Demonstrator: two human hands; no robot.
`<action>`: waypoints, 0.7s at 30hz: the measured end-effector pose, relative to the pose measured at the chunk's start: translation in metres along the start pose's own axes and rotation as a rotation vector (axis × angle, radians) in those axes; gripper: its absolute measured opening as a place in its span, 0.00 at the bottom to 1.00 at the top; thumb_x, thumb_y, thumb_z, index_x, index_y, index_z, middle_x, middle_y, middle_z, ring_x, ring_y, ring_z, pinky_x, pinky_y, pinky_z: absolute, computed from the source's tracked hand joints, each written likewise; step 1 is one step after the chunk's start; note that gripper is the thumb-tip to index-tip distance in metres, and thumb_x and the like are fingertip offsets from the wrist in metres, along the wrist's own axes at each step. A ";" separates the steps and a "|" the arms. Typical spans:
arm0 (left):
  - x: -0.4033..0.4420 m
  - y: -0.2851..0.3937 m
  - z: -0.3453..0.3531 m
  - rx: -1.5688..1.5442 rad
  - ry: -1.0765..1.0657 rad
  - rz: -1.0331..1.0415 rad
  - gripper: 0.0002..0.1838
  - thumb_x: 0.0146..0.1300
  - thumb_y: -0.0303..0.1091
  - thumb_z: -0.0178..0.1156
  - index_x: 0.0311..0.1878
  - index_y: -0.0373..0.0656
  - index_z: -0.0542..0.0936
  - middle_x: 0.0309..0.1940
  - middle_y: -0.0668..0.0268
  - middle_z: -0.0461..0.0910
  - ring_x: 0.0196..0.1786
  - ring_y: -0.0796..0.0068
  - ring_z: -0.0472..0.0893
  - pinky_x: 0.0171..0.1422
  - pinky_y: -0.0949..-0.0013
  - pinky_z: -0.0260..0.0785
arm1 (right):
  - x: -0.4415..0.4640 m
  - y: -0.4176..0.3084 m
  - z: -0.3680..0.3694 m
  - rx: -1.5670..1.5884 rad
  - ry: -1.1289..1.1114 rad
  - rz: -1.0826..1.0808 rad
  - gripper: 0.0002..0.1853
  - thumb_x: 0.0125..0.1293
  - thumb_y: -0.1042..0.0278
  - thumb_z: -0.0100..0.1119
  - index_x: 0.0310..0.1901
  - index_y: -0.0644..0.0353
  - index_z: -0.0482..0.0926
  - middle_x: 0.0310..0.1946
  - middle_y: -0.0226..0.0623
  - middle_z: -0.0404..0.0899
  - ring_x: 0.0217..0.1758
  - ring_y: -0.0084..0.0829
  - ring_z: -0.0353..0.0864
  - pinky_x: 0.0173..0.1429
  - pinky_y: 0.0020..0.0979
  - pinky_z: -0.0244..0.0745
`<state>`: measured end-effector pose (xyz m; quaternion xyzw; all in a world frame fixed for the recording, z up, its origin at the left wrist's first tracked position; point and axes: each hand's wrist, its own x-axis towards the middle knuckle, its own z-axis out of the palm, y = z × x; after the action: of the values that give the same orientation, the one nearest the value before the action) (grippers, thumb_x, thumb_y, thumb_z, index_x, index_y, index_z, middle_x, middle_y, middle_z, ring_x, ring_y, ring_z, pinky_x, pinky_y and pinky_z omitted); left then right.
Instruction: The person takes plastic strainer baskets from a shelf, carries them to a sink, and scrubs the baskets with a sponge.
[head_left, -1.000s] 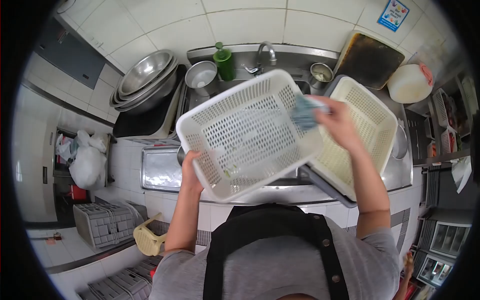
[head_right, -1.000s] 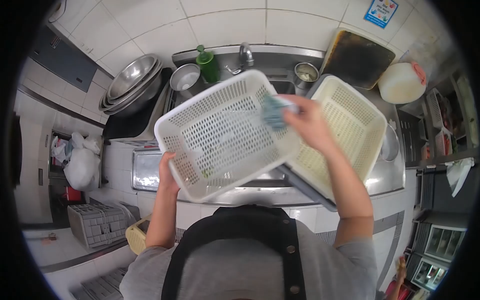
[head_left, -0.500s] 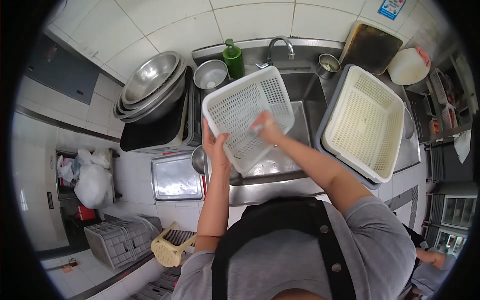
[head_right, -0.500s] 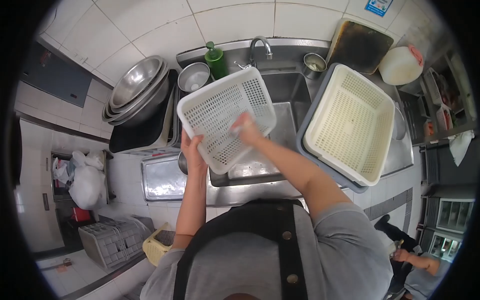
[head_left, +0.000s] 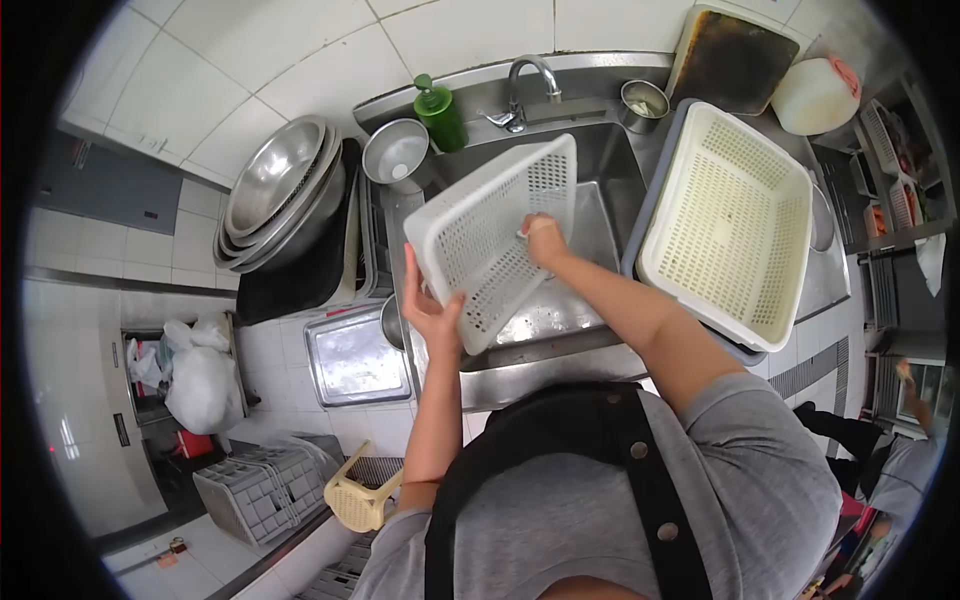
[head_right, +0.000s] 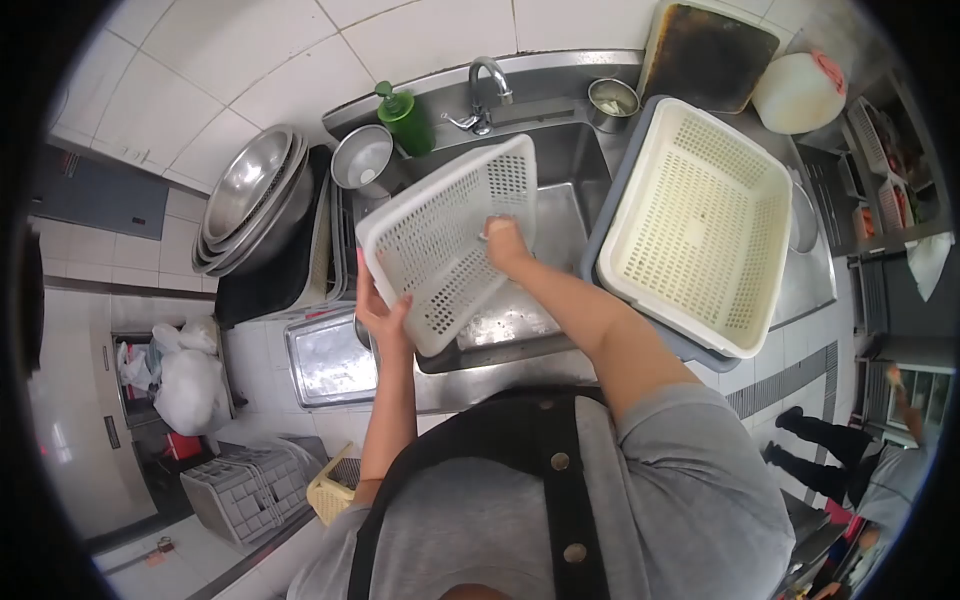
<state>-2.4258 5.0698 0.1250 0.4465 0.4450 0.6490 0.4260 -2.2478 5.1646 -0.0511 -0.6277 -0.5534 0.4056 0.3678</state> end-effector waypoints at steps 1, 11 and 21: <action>-0.003 -0.006 0.001 0.048 -0.025 0.060 0.50 0.38 0.23 0.62 0.73 0.35 0.58 0.58 0.55 0.69 0.60 0.64 0.72 0.66 0.65 0.62 | -0.009 -0.010 0.011 -0.040 0.044 -0.031 0.14 0.49 0.83 0.55 0.40 0.62 0.78 0.39 0.54 0.77 0.52 0.52 0.75 0.58 0.43 0.69; 0.000 -0.021 -0.026 -0.247 0.196 -0.193 0.36 0.47 0.22 0.54 0.66 0.34 0.64 0.54 0.56 0.73 0.56 0.62 0.75 0.60 0.60 0.69 | -0.016 -0.012 -0.010 -0.132 -0.032 -0.335 0.05 0.52 0.83 0.53 0.28 0.62 0.77 0.36 0.49 0.77 0.43 0.49 0.77 0.49 0.42 0.73; -0.013 -0.040 -0.028 -0.489 0.197 -0.610 0.34 0.50 0.39 0.54 0.63 0.37 0.65 0.52 0.56 0.73 0.55 0.58 0.73 0.59 0.54 0.66 | -0.042 -0.117 0.033 0.040 -0.169 -0.498 0.12 0.51 0.85 0.54 0.37 0.60 0.74 0.40 0.46 0.76 0.46 0.49 0.75 0.53 0.43 0.71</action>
<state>-2.4429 5.0617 0.0783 0.1150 0.4284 0.6190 0.6481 -2.3268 5.1366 0.0463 -0.4286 -0.7115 0.3646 0.4209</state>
